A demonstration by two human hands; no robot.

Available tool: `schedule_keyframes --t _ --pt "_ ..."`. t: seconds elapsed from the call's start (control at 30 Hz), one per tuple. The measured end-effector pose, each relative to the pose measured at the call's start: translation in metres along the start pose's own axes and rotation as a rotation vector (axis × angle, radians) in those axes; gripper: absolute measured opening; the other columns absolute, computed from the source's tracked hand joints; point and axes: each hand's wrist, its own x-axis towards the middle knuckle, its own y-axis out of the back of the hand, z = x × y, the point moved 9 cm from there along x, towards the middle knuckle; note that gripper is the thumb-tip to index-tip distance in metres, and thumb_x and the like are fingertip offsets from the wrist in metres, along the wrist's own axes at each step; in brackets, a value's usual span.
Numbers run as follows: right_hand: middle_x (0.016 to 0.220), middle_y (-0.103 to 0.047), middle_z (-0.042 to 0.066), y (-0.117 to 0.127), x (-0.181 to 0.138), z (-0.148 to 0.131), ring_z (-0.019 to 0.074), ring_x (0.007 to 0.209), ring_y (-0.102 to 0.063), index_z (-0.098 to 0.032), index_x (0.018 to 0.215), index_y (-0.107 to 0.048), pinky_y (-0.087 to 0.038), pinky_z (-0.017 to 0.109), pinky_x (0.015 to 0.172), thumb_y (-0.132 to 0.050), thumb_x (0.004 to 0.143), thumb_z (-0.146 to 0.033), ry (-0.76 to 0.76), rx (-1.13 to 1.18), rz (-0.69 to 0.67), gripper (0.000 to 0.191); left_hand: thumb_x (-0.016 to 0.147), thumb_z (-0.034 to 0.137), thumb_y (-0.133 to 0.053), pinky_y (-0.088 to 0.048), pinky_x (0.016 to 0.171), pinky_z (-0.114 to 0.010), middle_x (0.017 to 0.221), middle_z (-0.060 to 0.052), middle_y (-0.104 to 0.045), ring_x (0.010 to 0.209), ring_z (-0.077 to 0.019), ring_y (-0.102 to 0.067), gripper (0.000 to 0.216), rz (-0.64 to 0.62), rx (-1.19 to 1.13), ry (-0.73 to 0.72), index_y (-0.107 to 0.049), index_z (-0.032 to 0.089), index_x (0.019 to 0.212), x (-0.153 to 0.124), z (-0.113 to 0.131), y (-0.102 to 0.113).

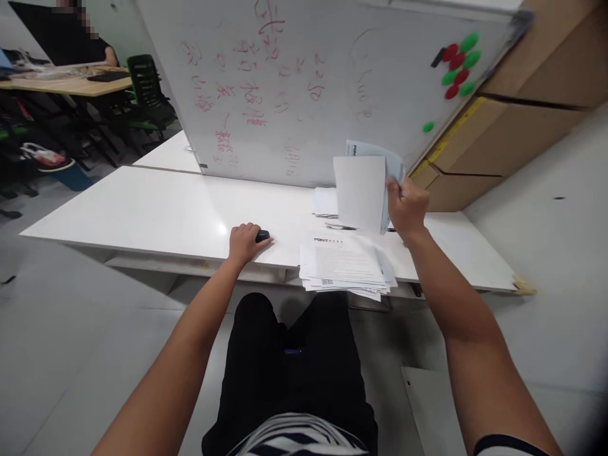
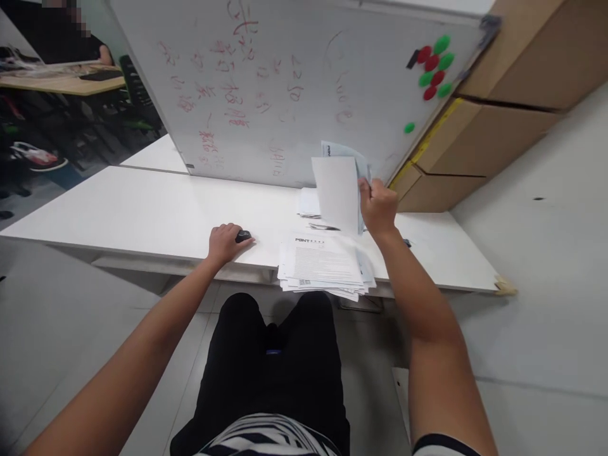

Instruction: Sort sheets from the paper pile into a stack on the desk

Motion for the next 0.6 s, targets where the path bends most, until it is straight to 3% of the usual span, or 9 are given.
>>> schedule_keyframes --t 0.13,0.23,0.3,0.43,0.5,0.6 --pt "0.052 -0.035 -0.005 0.07 -0.03 0.0 0.01 0.051 -0.035 -0.02 0.059 -0.044 -0.029 0.025 0.054 -0.04 0.092 -0.059 -0.126 0.214 0.137 0.051 0.082 0.058 -0.053 -0.034 0.086 -0.045 0.094 -0.014 -0.063 0.098 -0.032 -0.054 0.04 0.023 -0.017 0.009 -0.061 0.02 0.093 0.001 -0.005 0.006" --pt "0.052 -0.036 -0.005 0.084 -0.057 -0.001 0.0092 0.052 -0.036 -0.019 0.058 -0.044 -0.03 0.024 0.054 -0.043 0.09 -0.061 -0.239 0.302 0.142 0.052 0.081 0.049 -0.06 -0.026 0.099 -0.054 0.119 -0.018 -0.058 0.118 -0.0357 -0.046 0.042 0.103 -0.073 -0.058 -0.058 0.02 0.11 0.003 0.021 0.026" --pt "0.053 -0.042 -0.003 0.073 -0.08 -0.003 0.0102 0.054 -0.04 -0.019 0.061 -0.048 -0.033 0.024 0.055 -0.042 0.09 -0.059 -0.311 0.353 0.111 0.05 0.08 0.048 -0.062 -0.024 0.103 -0.054 0.132 -0.018 -0.051 0.127 -0.0349 -0.041 0.051 0.08 -0.157 -0.18 -0.052 0.021 0.122 -0.001 0.066 0.035" --pt "0.061 -0.055 0.0 0.019 -0.132 -0.02 0.0138 0.061 -0.051 -0.018 0.069 -0.054 -0.039 0.025 0.061 -0.04 0.091 -0.053 -0.405 0.478 -0.059 0.044 0.069 0.059 -0.07 -0.034 0.101 -0.046 0.141 -0.019 -0.044 0.13 -0.0331 -0.04 0.082 -0.028 -0.342 -0.422 -0.043 0.018 0.135 -0.023 0.175 0.043" --pt "0.062 -0.058 0.001 0.001 -0.153 -0.026 0.0149 0.063 -0.053 -0.019 0.068 -0.054 -0.04 0.025 0.063 -0.04 0.09 -0.053 -0.456 0.504 -0.116 0.043 0.079 0.054 -0.063 -0.038 0.096 -0.042 0.128 -0.013 -0.056 0.121 -0.0295 -0.049 0.055 -0.079 -0.348 -0.503 -0.055 0.023 0.124 -0.033 0.209 0.04" --pt "0.061 -0.058 0.0 0.004 -0.167 -0.014 0.0151 0.063 -0.053 -0.019 0.066 -0.052 -0.041 0.026 0.063 -0.042 0.089 -0.056 -0.556 0.53 -0.056 0.045 0.091 0.045 -0.051 -0.044 0.075 -0.032 0.097 -0.006 -0.067 0.089 -0.0197 -0.063 0.026 -0.154 -0.356 -0.528 -0.065 0.024 0.097 -0.04 0.22 0.036"
